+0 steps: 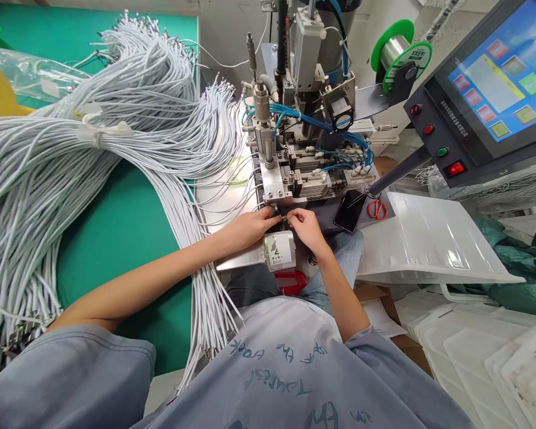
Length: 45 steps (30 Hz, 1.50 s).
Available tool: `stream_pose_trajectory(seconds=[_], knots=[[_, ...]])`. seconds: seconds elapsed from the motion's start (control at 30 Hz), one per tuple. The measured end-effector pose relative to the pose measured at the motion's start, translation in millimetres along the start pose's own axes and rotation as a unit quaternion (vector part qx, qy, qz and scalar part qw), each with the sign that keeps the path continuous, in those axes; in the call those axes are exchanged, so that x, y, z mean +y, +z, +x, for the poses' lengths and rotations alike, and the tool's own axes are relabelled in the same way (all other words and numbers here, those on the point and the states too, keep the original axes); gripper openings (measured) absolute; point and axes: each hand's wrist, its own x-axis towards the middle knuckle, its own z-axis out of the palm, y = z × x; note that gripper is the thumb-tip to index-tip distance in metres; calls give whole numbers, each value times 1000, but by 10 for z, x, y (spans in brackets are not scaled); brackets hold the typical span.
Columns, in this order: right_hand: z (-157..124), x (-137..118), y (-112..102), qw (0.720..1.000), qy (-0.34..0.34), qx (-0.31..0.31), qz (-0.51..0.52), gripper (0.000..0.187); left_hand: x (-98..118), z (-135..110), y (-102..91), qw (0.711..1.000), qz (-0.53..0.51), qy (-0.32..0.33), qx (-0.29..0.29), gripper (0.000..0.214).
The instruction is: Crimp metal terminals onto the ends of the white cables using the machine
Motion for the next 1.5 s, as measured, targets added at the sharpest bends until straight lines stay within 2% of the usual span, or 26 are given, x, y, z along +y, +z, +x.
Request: stream_pose_trajectory(seconds=[0.17, 0.4, 0.57, 0.8, 0.97, 1.1, 1.2, 1.27, 1.33, 1.4, 1.43, 1.5], knots=[[-43, 51, -16, 998, 41, 0, 55, 24, -4, 5, 29, 1000, 1, 7, 10, 32], [-48, 113, 33, 990, 62, 11, 130, 34, -12, 11, 47, 999, 33, 23, 27, 30], [-66, 58, 37, 991, 68, 21, 110, 28, -12, 13, 37, 999, 28, 26, 27, 27], [-44, 12, 36, 998, 43, 24, 26, 21, 1, 13, 21, 999, 26, 23, 13, 29], [-32, 23, 46, 998, 45, 3, 35, 23, 37, 20, -42, 999, 43, 21, 4, 29], [-32, 39, 65, 998, 34, -2, 45, 24, 99, -18, -169, 998, 64, -4, -16, 21], [3, 51, 59, 999, 35, -3, 28, 24, 144, -56, -271, 995, 58, -61, -50, 18], [-6, 34, 40, 999, 26, 24, 3, 23, 160, -71, -316, 993, 46, -91, -64, 18], [-103, -18, 27, 995, -13, 92, -27, 21, 163, -73, -336, 991, 41, -104, -68, 19], [-315, -92, 51, 983, -70, 163, -51, 20, 159, -68, -335, 990, 46, -117, -66, 21], [-455, -125, 85, 978, -93, 178, -58, 19, 157, -64, -328, 988, 52, -129, -63, 22], [-756, -153, 202, 983, -98, 138, -70, 21, 152, -56, -302, 984, 63, -159, -54, 25]])
